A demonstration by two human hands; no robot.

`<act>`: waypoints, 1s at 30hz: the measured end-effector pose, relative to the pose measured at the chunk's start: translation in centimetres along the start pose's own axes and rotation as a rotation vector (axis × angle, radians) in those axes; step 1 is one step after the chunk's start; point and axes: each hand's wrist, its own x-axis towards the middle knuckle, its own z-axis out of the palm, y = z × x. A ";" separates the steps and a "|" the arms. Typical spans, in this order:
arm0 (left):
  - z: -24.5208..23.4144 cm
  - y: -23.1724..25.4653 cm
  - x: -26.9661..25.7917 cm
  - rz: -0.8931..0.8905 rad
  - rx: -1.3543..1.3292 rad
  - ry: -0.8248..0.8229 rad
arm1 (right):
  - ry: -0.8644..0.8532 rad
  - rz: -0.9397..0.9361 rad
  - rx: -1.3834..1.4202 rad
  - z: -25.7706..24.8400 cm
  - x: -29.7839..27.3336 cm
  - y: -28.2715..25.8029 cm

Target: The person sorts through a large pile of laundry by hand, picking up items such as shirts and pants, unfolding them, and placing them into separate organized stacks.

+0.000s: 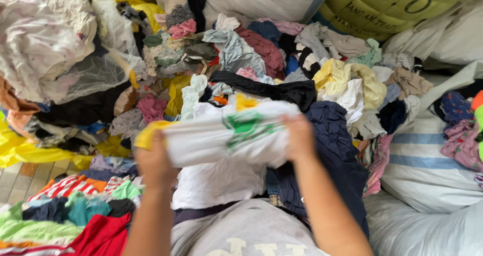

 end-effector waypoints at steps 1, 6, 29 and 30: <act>-1.9 0.2 1.3 -0.016 -0.149 0.105 | 0.073 -0.028 0.125 -2.5 1.3 0.4; -7.2 1.0 0.9 -0.103 -0.186 0.183 | -0.031 0.018 0.062 -8.4 -2.1 3.3; -1.6 -1.4 -1.1 0.251 0.120 -0.397 | -0.649 -0.592 -0.069 7.3 1.6 -1.2; -1.5 -1.2 -1.5 0.249 0.121 -0.393 | -0.652 -0.591 -0.070 7.6 0.6 -2.3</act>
